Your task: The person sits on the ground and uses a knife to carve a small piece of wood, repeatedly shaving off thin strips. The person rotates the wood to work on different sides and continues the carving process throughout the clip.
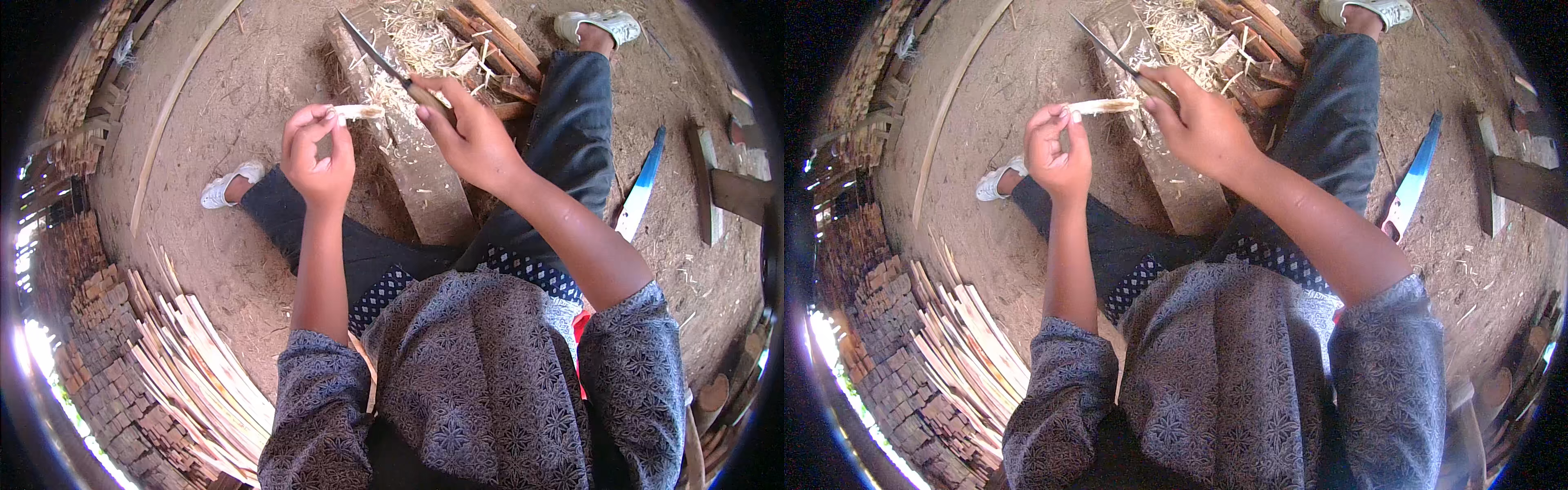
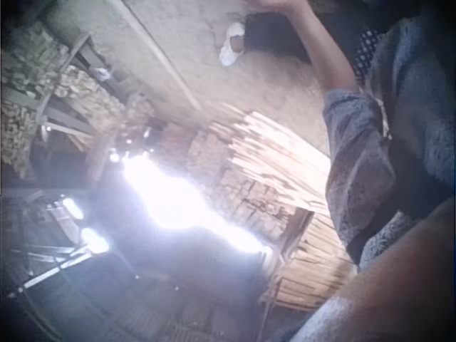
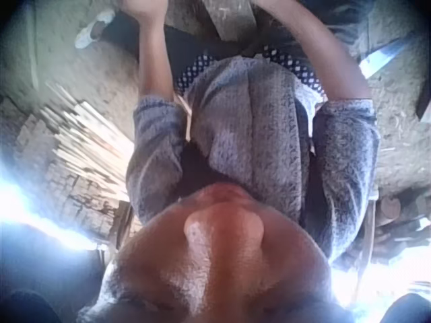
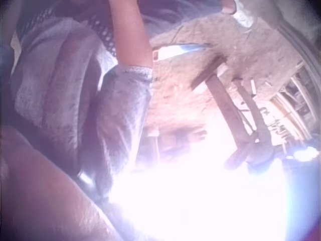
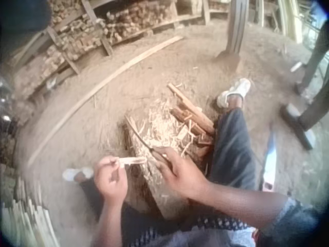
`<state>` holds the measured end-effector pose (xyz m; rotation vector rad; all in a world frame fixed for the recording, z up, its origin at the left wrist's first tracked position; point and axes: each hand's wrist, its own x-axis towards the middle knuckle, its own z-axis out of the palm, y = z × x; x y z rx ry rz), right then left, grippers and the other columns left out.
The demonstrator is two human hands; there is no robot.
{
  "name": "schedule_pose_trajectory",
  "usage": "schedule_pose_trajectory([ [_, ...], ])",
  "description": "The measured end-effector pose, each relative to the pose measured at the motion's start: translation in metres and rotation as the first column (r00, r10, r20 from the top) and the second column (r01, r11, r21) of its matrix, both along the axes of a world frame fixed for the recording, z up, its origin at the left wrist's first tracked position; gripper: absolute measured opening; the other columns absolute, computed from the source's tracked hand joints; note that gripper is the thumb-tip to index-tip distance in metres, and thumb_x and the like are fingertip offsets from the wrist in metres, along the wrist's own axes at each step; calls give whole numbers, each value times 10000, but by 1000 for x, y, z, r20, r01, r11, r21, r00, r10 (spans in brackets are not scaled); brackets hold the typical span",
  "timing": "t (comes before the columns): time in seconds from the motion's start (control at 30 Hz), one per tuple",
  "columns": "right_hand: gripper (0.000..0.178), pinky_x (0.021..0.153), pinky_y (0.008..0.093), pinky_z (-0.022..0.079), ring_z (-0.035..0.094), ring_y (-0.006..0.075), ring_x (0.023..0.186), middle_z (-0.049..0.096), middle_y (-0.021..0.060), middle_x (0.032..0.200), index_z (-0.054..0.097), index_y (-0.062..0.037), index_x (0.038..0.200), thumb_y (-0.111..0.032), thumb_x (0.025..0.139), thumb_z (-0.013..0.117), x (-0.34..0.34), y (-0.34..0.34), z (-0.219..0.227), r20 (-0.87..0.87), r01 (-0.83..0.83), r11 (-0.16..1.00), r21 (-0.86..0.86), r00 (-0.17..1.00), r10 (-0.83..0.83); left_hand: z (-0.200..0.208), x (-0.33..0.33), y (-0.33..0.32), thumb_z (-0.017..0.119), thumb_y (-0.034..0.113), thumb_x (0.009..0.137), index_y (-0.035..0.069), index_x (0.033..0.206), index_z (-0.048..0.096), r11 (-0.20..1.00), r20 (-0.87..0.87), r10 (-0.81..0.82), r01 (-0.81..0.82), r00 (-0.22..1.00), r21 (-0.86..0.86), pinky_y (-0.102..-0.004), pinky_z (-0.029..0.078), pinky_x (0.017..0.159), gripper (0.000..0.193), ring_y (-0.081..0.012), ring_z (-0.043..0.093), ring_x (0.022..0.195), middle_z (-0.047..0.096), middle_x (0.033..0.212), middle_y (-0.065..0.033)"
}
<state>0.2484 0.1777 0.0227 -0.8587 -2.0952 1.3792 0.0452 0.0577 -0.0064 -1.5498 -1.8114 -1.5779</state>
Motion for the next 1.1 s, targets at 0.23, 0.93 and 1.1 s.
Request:
schedule_pose_trajectory([
  [0.23,393,748,525,589,733,423,792,720,238,864,552,-166,1428,-274,1054,602,-5,-16,-28,227,-174,977,123,963,143,9,-4,-10,726,-128,912,-32,1008,625,986,-79,-118,107,990,-130,-338,583,903,169,-239,693,1035,669,1185,-195],
  [0.93,321,680,502,583,730,396,745,729,189,851,630,-208,1337,-288,1027,645,-9,-16,28,-71,-25,998,53,997,29,8,-9,-17,759,-118,886,-18,1021,649,989,-84,-94,84,992,-121,-339,592,859,201,-247,709,1000,699,1152,-187],
  [1.1,300,699,499,597,731,407,754,733,158,818,635,-212,1320,-314,1039,616,4,13,-34,346,-269,951,153,916,204,5,-12,-5,752,-120,893,-21,1023,651,991,-91,-109,101,990,-87,-342,588,889,192,-246,704,1022,689,1170,-190],
])
